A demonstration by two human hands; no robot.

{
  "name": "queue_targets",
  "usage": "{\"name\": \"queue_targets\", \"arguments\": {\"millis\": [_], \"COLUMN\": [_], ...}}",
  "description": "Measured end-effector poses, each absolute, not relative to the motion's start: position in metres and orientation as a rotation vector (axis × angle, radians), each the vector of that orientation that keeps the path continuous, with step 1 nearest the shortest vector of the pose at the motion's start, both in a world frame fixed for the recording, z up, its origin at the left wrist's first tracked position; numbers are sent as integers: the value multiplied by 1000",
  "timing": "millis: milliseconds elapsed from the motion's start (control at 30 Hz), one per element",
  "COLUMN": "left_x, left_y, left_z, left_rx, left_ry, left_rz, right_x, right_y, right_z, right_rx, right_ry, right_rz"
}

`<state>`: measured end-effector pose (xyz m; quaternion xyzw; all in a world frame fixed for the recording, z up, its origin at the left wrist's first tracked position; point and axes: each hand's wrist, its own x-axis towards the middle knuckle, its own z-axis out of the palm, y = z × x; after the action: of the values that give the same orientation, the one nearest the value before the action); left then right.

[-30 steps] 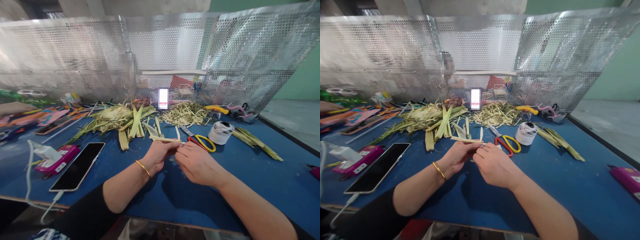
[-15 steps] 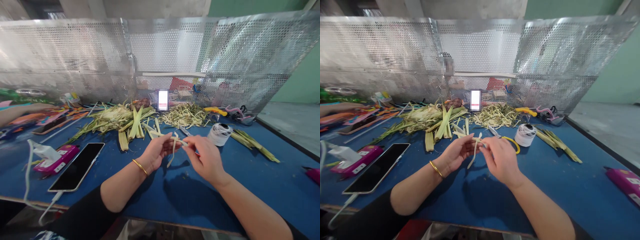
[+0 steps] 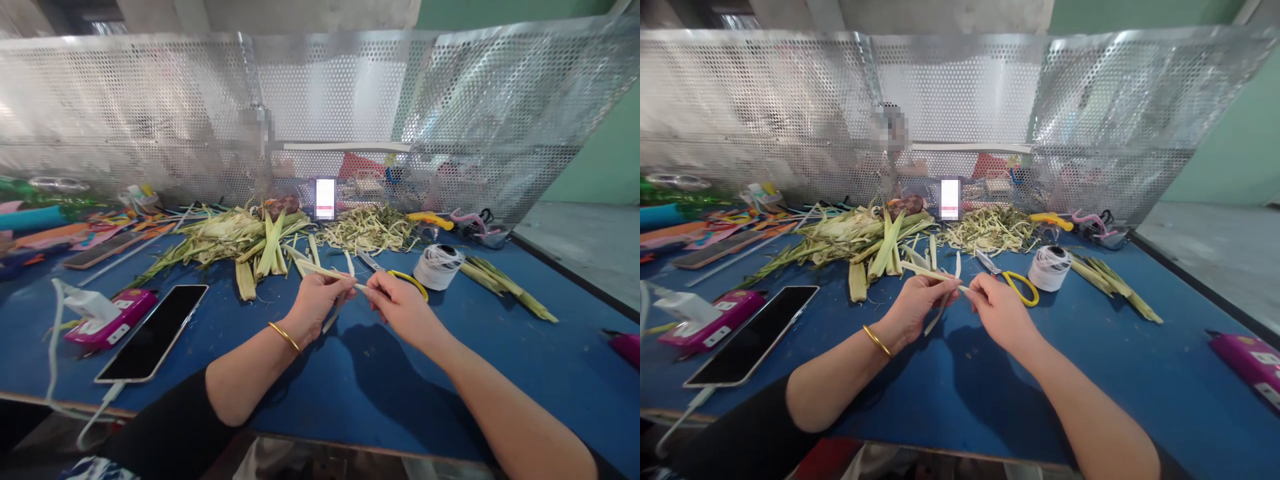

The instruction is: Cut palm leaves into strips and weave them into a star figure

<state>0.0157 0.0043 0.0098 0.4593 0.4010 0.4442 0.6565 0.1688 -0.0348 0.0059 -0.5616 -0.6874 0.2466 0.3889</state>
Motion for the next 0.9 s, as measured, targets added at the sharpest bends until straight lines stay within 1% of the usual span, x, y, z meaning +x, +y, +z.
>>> {"name": "queue_targets", "arguments": {"millis": [167, 300, 367, 500, 700, 900], "left_x": [13, 9, 7, 5, -4, 0], "left_y": [6, 7, 8, 14, 24, 12], "left_z": [11, 18, 21, 23, 21, 19], "left_rx": [1101, 1139, 1118, 981, 786, 1080], "left_ry": [930, 840, 811, 796, 544, 653], "left_rz": [933, 793, 778, 769, 524, 448], "right_x": [171, 175, 177, 181, 185, 182], "right_y": [-32, -31, -31, -33, -35, -36], "right_z": [7, 12, 15, 20, 26, 26], "right_rx": [-1444, -1434, -1407, -1372, -1302, -1320], "right_ry": [-1744, -1675, -1605, -1521, -1473, -1729], "right_rz": [618, 558, 543, 683, 853, 670]}}
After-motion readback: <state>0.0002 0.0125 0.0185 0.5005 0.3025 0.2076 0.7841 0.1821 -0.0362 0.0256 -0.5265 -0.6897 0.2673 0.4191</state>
